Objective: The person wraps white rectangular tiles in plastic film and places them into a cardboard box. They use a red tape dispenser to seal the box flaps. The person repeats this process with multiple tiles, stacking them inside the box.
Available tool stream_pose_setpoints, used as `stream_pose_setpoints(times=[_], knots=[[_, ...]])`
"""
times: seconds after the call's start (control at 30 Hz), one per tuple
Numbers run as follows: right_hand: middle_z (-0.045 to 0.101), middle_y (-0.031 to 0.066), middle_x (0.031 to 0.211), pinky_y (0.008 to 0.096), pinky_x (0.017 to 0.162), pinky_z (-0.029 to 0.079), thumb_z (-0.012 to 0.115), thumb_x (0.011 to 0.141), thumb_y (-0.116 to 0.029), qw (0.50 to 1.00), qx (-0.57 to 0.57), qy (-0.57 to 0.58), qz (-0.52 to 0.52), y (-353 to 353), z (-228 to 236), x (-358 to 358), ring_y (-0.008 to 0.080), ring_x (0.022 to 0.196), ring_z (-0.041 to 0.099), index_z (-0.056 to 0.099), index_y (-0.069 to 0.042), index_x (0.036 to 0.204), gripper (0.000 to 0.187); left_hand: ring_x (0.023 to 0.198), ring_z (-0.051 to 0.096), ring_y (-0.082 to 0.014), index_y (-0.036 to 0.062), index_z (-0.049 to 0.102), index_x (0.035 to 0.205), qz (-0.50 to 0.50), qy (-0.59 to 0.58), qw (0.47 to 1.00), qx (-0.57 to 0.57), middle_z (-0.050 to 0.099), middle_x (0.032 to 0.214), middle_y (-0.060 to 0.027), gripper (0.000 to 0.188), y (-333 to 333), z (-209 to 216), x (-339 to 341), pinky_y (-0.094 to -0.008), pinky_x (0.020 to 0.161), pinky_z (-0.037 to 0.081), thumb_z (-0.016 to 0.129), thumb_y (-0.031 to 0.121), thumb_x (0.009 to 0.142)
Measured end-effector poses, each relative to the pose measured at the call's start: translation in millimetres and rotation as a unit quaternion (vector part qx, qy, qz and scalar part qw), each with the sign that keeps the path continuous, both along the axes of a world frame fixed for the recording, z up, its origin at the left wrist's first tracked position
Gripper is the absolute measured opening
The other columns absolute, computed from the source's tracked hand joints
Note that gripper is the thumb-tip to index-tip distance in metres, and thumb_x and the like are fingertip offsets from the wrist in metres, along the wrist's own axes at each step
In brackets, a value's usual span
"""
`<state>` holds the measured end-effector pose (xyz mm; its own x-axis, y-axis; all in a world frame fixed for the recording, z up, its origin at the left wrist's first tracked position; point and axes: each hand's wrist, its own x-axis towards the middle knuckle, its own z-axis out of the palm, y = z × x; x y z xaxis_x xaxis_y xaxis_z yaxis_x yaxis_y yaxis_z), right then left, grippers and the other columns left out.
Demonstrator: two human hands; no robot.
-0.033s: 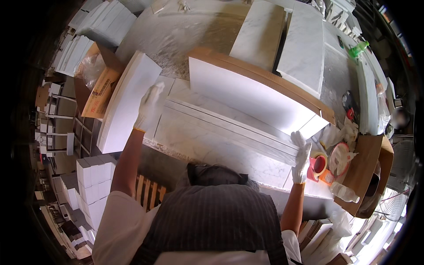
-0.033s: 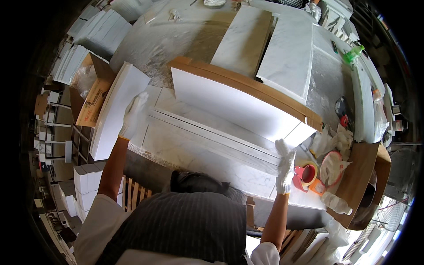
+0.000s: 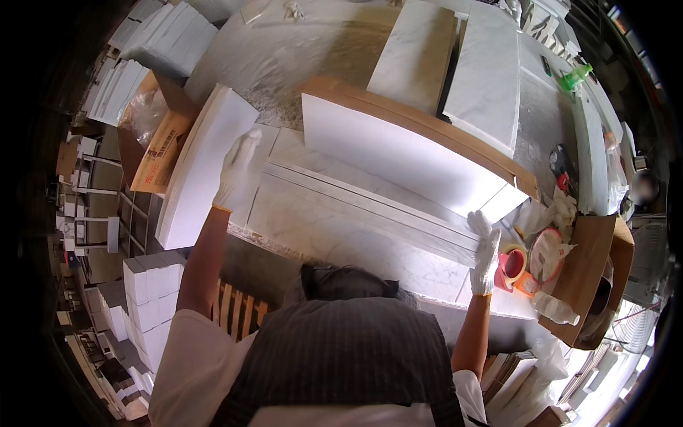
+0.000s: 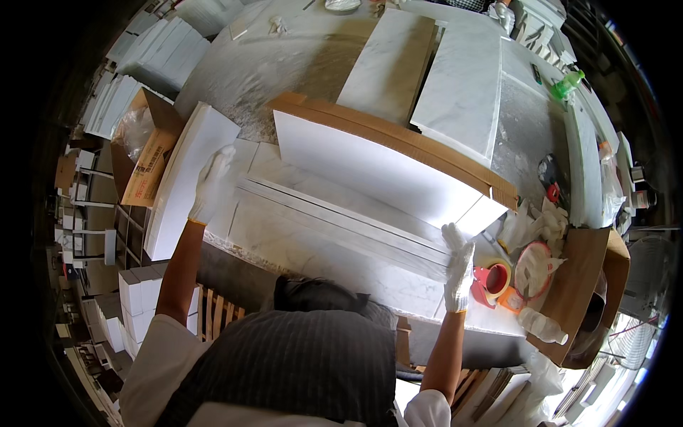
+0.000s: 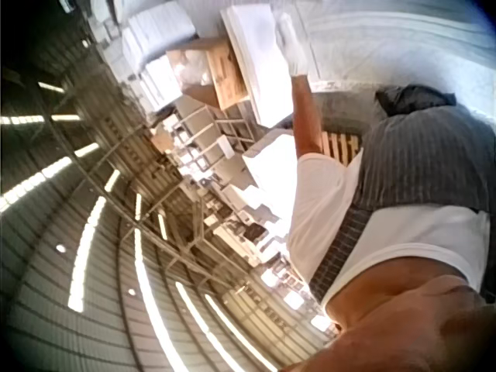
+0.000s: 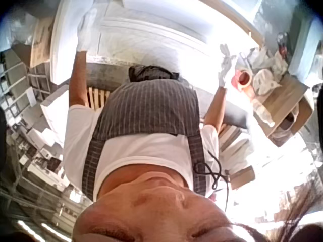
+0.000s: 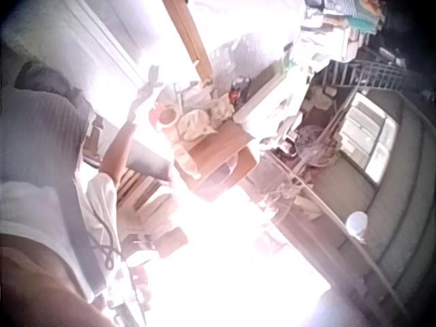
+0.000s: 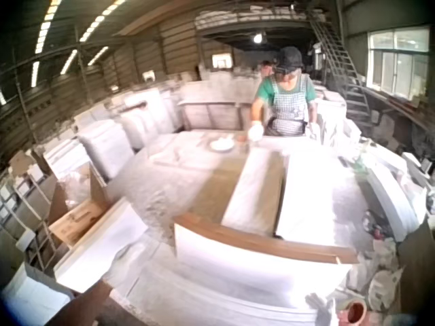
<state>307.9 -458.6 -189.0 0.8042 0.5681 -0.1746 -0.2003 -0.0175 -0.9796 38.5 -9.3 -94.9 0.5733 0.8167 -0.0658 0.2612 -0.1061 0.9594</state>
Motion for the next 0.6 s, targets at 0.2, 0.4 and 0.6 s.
stream_pose_setpoints(times=[0.2, 0.4, 0.6], knots=[[0.052, 0.018, 0.144, 0.0401, 0.119, 0.025, 0.022, 0.107, -0.051, 0.998, -0.058, -0.017, -0.027, -7, 20, 8, 0.0271, 0.137, 0.045, 0.045, 0.004, 0.143, 0.07, 0.115, 0.059, -0.0217, 0.0016, 0.065, 0.117, -0.126, 0.075, 0.938, 0.314, 0.064, 0.121, -0.0109, 0.03, -31, 68, 75, -0.0346, 0.1, 0.044, 0.067, 0.017, 0.091], [0.056, 0.0163, 0.14, 0.0407, 0.115, 0.033, 0.03, 0.106, -0.05, 0.969, -0.095, -0.218, -0.061, -27, 54, 20, 0.0278, 0.133, 0.05, 0.052, 0.001, 0.139, 0.065, 0.112, 0.058, -0.0277, 0.0081, 0.062, 0.115, -0.351, 0.113, 0.757, 0.539, 0.064, 0.116, -0.0087, 0.043, -86, 54, 191, -0.0419, 0.098, 0.046, 0.074, 0.035, 0.084], [0.061, 0.0145, 0.132, 0.0392, 0.109, 0.037, 0.038, 0.106, -0.035, 0.926, -0.174, -0.327, -0.074, -31, 97, 17, 0.0259, 0.126, 0.054, 0.056, 0.0, 0.133, 0.048, 0.096, 0.059, -0.0221, 0.0126, 0.06, 0.106, -0.381, 0.18, 0.63, 0.652, 0.061, 0.098, -0.0025, 0.023, -105, 10, 249, -0.0388, 0.082, 0.051, 0.064, 0.025, 0.087]])
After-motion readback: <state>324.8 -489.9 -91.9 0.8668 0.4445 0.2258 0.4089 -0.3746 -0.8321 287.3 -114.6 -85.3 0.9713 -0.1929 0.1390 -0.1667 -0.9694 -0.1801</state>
